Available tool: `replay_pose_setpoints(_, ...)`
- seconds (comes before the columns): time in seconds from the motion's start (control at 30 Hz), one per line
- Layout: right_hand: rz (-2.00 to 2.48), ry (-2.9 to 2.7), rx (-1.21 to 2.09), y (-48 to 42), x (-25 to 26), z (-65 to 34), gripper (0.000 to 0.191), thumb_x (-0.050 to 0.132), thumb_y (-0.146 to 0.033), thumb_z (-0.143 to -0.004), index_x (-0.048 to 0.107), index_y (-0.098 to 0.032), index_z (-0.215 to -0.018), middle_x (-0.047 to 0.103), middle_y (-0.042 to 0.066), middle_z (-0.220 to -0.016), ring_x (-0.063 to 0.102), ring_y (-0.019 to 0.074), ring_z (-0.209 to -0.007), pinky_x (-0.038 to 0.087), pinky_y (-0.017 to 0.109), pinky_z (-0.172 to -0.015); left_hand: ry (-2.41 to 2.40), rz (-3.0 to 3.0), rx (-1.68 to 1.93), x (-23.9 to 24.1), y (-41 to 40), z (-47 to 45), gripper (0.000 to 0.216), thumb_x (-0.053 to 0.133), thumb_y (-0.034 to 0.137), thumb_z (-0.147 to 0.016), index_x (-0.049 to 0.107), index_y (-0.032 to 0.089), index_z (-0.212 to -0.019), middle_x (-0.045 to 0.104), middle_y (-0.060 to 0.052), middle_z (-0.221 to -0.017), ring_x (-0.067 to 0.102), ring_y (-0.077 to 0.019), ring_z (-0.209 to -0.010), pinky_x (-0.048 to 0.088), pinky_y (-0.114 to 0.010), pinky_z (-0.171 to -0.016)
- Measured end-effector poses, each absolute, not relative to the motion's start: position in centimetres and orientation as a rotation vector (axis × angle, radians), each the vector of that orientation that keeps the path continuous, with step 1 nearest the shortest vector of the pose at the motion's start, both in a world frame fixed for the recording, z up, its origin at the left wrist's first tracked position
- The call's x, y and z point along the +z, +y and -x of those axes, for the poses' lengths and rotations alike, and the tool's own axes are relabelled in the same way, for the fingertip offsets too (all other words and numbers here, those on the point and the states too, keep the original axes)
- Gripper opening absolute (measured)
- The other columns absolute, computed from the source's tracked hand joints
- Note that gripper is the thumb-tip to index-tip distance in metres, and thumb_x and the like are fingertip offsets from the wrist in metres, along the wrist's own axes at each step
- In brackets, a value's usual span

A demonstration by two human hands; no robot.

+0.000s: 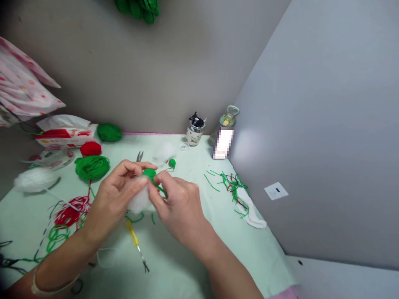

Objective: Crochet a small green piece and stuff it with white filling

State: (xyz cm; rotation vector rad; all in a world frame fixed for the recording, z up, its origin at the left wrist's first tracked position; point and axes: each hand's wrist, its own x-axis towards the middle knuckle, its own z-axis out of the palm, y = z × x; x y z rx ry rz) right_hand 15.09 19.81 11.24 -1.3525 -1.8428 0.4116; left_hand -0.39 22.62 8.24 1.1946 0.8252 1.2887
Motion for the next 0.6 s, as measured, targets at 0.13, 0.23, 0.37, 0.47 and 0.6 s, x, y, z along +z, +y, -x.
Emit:
replay_pose_setpoints(0.13, 1.373, -1.761, 0.380, 19.9, 11.5, -16.0, 0.022, 0.058, -0.021, -0.095, 0.054, -0.022, -0.073, 0.040, -0.008, -0.056, 0.033, 0.0076, -0.049, 0.027, 0.023, -0.050, 0.757, -1.097, 1.162, 8.3, 22.9, 0.8, 0.027, 0.060, 0.044, -0.103, 0.073, 0.024, -0.091, 0.077, -0.006, -0.124, 0.070, -0.0222, -0.105, 0.052, -0.031, -0.082)
replay_pose_setpoints(0.23, 1.359, -1.805, 0.367, 19.8, 11.6, -16.2, 0.021, 0.056, -0.021, -0.098, 0.057, -0.022, -0.077, 0.043, -0.008, -0.055, 0.037, 0.0081, -0.049, 0.028, 0.023, -0.050, 0.723, -1.010, 1.135, 8.2, 23.2, 0.7, 0.016, 0.082, 0.033, -0.087, 0.071, 0.022, -0.083, 0.079, -0.006, -0.114, 0.072, -0.0210, -0.098, 0.053, -0.028, -0.077)
replay_pose_setpoints(0.37, 1.342, -1.916, 0.328, 19.5, 11.7, -16.1, 0.018, 0.051, -0.019, -0.101, 0.057, -0.022, -0.084, 0.050, -0.006, -0.059, 0.046, 0.0097, -0.052, 0.034, 0.023, -0.054, 0.705, -0.957, 1.127, 8.0, 23.5, 0.5, 0.024, 0.089, 0.027, -0.078, 0.066, 0.021, -0.083, 0.078, -0.005, -0.108, 0.072, -0.0183, -0.089, 0.054, -0.026, -0.070)
replay_pose_setpoints(0.47, 1.302, -2.023, 0.375, 19.1, 11.8, -15.8, 0.016, 0.046, -0.017, -0.101, 0.056, -0.021, -0.091, 0.053, -0.005, -0.063, 0.047, 0.0105, -0.054, 0.036, 0.024, -0.056, 0.723, -1.021, 1.162, 8.0, 23.4, 0.4, 0.022, 0.083, 0.025, -0.083, 0.061, 0.021, -0.082, 0.076, -0.003, -0.104, 0.069, -0.0157, -0.085, 0.053, -0.026, -0.071)
replay_pose_setpoints(0.6, 1.254, -2.135, 0.410, 18.8, 11.4, -15.1, 0.017, 0.045, -0.016, -0.101, 0.056, -0.020, -0.089, 0.052, -0.004, -0.066, 0.042, 0.0112, -0.056, 0.034, 0.026, -0.055, 0.857, -1.191, 1.320, 8.1, 23.3, 0.2, 0.025, 0.073, 0.009, -0.079, 0.052, 0.022, -0.076, 0.073, 0.000, -0.091, 0.067, -0.0157, -0.086, 0.053, -0.030, -0.082)
